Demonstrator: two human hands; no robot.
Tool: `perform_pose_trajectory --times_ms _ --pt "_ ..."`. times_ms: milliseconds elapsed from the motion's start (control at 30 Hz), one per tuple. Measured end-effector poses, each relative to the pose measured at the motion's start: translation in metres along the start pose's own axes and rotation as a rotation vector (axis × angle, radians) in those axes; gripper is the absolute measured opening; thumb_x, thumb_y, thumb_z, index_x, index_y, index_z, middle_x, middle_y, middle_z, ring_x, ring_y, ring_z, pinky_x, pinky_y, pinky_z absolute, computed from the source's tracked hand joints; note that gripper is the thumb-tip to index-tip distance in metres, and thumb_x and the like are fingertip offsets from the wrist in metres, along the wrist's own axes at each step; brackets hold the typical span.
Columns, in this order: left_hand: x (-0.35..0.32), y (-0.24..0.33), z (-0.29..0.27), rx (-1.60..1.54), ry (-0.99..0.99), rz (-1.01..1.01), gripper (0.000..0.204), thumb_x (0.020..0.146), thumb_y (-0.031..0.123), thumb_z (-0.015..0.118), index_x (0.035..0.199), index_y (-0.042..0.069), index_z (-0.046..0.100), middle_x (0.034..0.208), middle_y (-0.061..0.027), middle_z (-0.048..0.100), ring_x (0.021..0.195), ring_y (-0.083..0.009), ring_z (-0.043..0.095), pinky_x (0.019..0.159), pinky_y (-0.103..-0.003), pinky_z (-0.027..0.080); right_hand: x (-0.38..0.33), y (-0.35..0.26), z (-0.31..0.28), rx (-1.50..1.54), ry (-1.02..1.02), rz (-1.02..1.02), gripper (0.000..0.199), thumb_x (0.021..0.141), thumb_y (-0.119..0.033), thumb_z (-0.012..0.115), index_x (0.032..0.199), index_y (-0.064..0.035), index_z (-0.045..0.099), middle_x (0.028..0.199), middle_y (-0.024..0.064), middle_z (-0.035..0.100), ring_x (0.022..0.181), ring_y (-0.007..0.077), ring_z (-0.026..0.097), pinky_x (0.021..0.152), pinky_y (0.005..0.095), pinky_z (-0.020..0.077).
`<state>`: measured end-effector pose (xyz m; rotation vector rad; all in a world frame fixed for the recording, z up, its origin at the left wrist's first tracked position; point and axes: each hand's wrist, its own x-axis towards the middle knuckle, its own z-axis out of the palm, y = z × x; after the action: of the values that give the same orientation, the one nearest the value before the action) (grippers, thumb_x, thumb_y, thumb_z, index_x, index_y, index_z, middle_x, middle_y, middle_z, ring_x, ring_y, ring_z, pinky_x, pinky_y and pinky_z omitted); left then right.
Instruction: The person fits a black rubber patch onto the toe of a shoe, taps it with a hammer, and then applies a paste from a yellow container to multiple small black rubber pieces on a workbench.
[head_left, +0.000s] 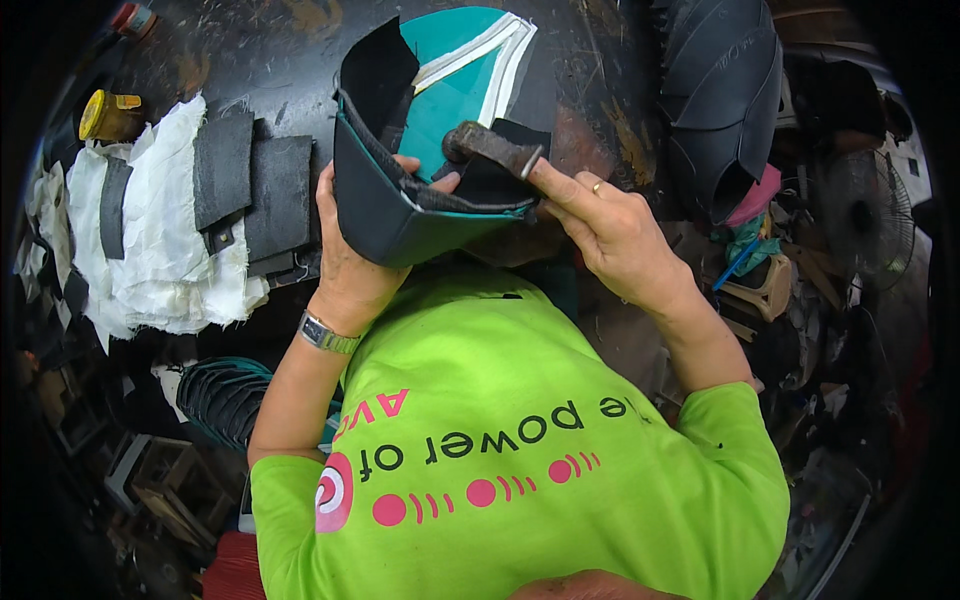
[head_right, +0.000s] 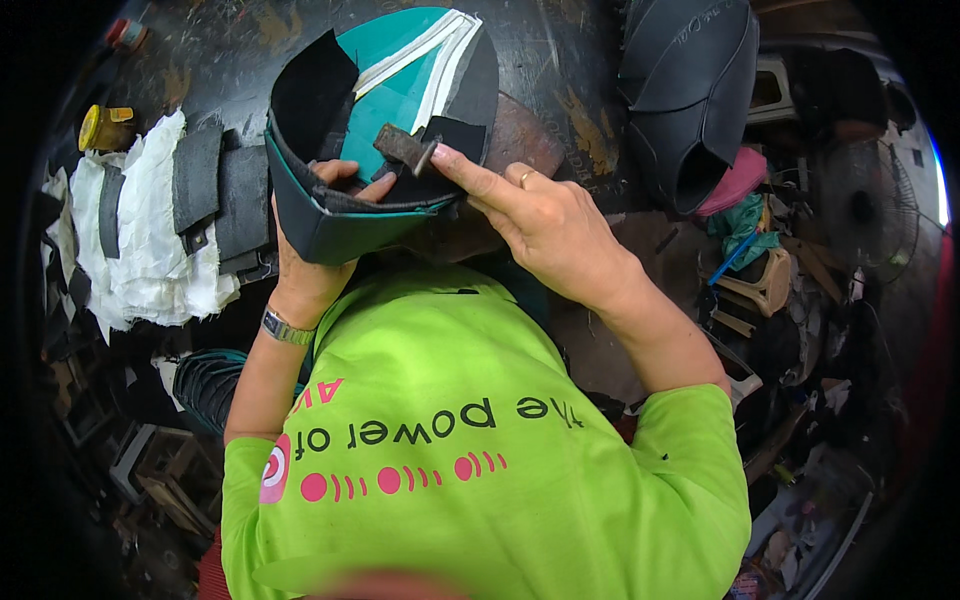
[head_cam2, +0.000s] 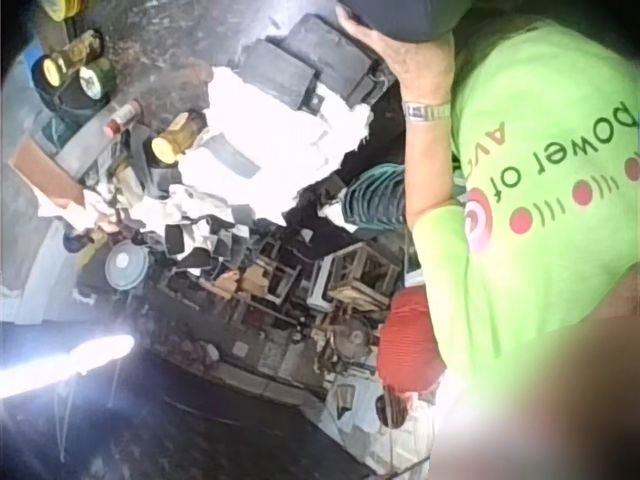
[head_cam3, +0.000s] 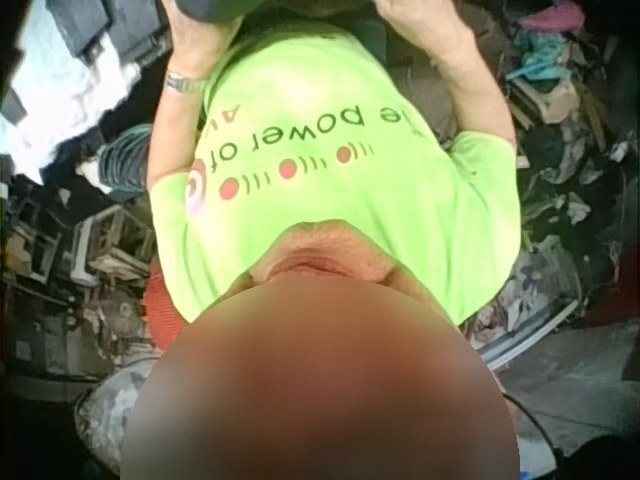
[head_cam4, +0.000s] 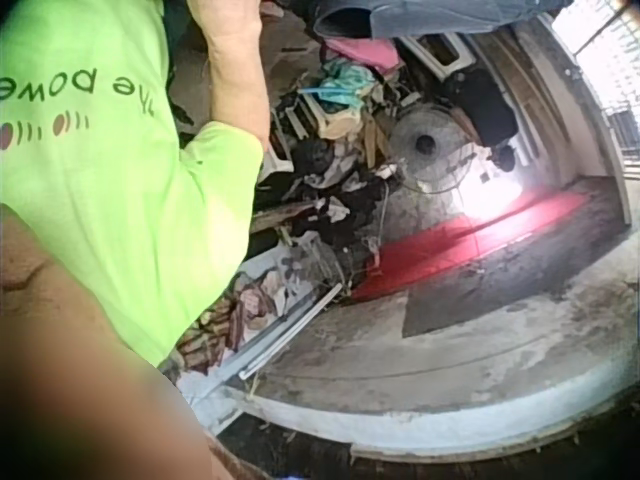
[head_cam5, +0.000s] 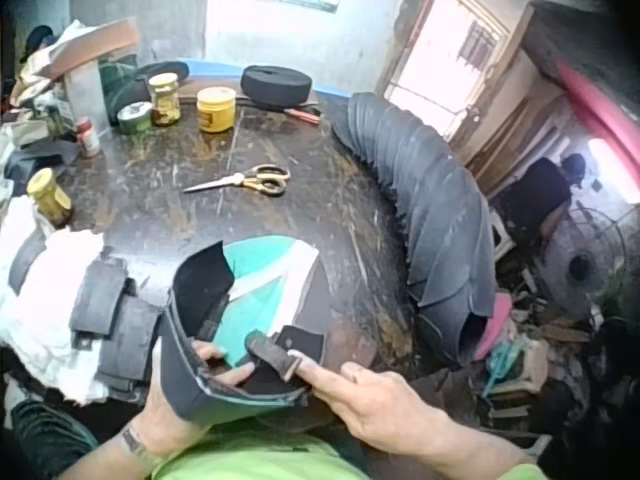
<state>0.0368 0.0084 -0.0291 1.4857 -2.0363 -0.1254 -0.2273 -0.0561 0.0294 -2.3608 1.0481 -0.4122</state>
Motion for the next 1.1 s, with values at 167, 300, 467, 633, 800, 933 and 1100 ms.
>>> perform_pose_trajectory --times_ms 167,300,467,633,800,933,1100 --pt "-0.019 0.001 -0.007 -0.18 0.12 0.007 0.043 0.089 0.005 0.066 0.131 0.013 0.069 0.136 -0.0059 0.061 0.116 -0.0282 0.06 0.101 -0.039 0.043 -0.007 0.001 0.008 0.003 0.032 -0.031 0.062 0.096 -0.012 0.065 0.152 -0.0313 0.046 0.071 0.0136 0.052 0.061 0.0351 0.058 0.059 0.0465 0.0496" --pt "-0.042 0.03 -0.019 -1.69 0.335 -0.782 0.061 0.104 0.011 0.047 0.158 0.0 0.021 0.144 -0.0083 0.053 0.123 -0.0156 0.057 0.101 -0.03 0.045 -0.007 -0.005 0.012 0.148 0.039 0.025 0.055 0.097 -0.007 0.064 0.148 -0.0236 0.052 0.092 0.0161 0.066 0.081 0.0336 0.068 0.073 0.0398 0.0553" --pt "-0.034 0.019 -0.018 -1.72 0.343 -0.695 0.058 0.108 0.018 0.046 0.158 0.004 0.021 0.148 -0.0112 0.049 0.13 -0.0186 0.054 0.106 -0.034 0.047 -0.015 -0.02 0.003 0.405 0.196 0.105 0.046 0.099 -0.003 0.058 0.145 -0.0098 0.056 0.106 0.0106 0.071 0.08 0.0135 0.061 0.07 0.0261 0.0501" --pt "-0.027 0.015 -0.014 -1.766 0.382 -0.711 0.051 0.11 0.021 0.044 0.155 0.004 0.028 0.147 -0.0123 0.05 0.13 -0.0205 0.055 0.106 -0.037 0.048 -0.012 -0.026 0.006 0.176 0.083 -0.162 0.049 0.096 -0.001 0.062 0.144 -0.0079 0.056 0.095 0.0106 0.071 0.068 0.0192 0.062 0.063 0.0293 0.0508" --pt "-0.023 0.006 -0.017 -1.753 0.375 -0.705 0.047 0.11 0.022 0.044 0.152 0.005 0.034 0.142 -0.0114 0.055 0.125 -0.0197 0.059 0.103 -0.037 0.052 -0.008 -0.022 0.011 0.271 0.117 -0.101 0.047 0.094 -0.009 0.066 0.14 -0.0172 0.061 0.101 0.0206 0.07 0.076 0.0332 0.067 0.069 0.0397 0.0542" --pt "-0.023 -0.002 -0.022 -1.798 0.353 -0.673 0.046 0.11 0.022 0.045 0.152 0.005 0.036 0.138 -0.0112 0.058 0.121 -0.0195 0.062 0.1 -0.038 0.054 -0.015 -0.02 0.012 0.272 0.114 -0.126 0.048 0.094 -0.009 0.067 0.141 -0.0181 0.06 0.096 0.0191 0.069 0.073 0.0331 0.065 0.068 0.0388 0.0537" --pt "-0.018 -0.01 -0.029 -1.725 0.283 -0.731 0.047 0.111 0.024 0.042 0.152 0.003 0.036 0.139 -0.0112 0.059 0.124 -0.0204 0.061 0.102 -0.04 0.053 -0.015 -0.017 0.018 0.153 0.07 -0.077 0.052 0.094 -0.008 0.067 0.144 -0.019 0.057 0.086 0.0163 0.066 0.069 0.0318 0.063 0.067 0.038 0.0531"
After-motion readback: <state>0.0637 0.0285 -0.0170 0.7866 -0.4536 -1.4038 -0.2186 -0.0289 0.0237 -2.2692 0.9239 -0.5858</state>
